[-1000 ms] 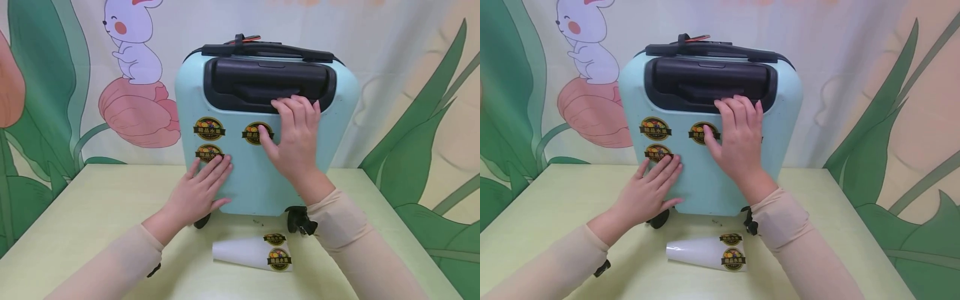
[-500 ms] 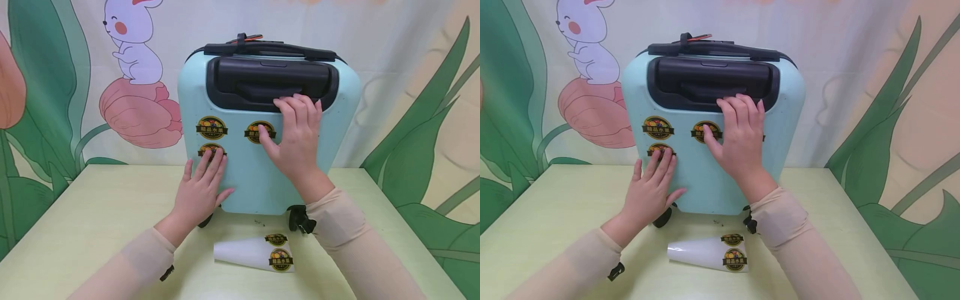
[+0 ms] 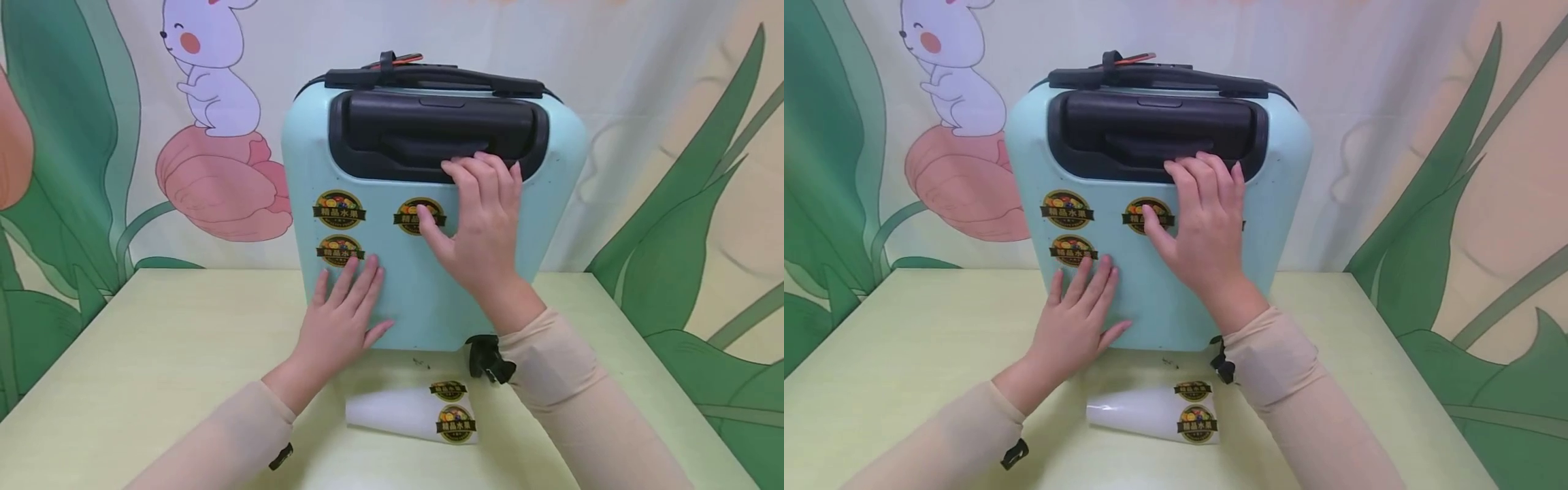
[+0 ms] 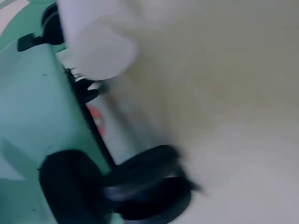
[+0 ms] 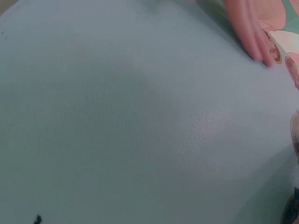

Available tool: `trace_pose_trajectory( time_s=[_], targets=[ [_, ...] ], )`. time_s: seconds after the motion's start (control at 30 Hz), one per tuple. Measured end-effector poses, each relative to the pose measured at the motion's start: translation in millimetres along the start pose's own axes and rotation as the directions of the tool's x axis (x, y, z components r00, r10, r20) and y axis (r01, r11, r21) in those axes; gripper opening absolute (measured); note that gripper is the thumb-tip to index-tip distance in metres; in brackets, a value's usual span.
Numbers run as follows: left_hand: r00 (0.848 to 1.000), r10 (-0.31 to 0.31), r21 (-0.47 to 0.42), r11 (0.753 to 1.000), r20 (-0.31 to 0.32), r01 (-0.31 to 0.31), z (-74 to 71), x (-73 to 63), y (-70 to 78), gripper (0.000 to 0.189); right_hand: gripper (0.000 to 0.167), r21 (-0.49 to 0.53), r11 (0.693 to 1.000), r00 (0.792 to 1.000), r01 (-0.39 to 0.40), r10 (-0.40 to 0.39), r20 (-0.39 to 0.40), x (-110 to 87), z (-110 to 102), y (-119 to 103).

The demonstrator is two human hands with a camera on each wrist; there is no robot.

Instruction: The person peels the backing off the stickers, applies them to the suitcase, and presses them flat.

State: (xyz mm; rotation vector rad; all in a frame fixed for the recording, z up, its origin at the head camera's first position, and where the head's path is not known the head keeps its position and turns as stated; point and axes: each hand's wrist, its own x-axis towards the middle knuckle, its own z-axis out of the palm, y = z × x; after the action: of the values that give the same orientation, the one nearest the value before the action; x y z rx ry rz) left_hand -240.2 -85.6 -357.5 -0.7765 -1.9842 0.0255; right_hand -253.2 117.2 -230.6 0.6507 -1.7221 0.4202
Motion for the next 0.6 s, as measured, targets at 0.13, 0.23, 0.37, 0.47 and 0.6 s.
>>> trace_pose_trajectory(
  time_s=[0.13,0.23,0.37,0.47,0.6],
  targets=[
    [0.996,-0.068,-0.052,0.997,-0.054,0.065,-2.1,-4.1,-10.0,0.073,0.043,-0.001,1.000,1.000,0.000,0.000,-0.003,-0.9,0,1],
    [0.984,-0.173,-0.079,0.982,-0.048,0.169,-6.2,-0.3,-18.4,0.077,0.044,0.002,1.000,1.000,-0.005,0.005,-0.005,0.0,0,0],
    [0.982,-0.190,-0.085,0.978,-0.012,0.188,-5.7,-2.4,-16.6,0.080,0.044,0.013,1.000,1.000,-0.006,0.006,-0.008,0.2,0,-1],
    [0.985,-0.174,-0.082,0.981,0.001,0.173,-3.3,-7.7,-12.7,0.081,0.045,0.022,1.000,1.000,-0.006,0.007,-0.008,-0.1,0,-2],
    [0.988,-0.152,-0.080,0.985,0.041,0.155,0.0,-16.5,-8.6,0.079,0.045,0.025,1.000,1.000,-0.015,0.015,-0.004,-0.9,0,-2]
  ],
)
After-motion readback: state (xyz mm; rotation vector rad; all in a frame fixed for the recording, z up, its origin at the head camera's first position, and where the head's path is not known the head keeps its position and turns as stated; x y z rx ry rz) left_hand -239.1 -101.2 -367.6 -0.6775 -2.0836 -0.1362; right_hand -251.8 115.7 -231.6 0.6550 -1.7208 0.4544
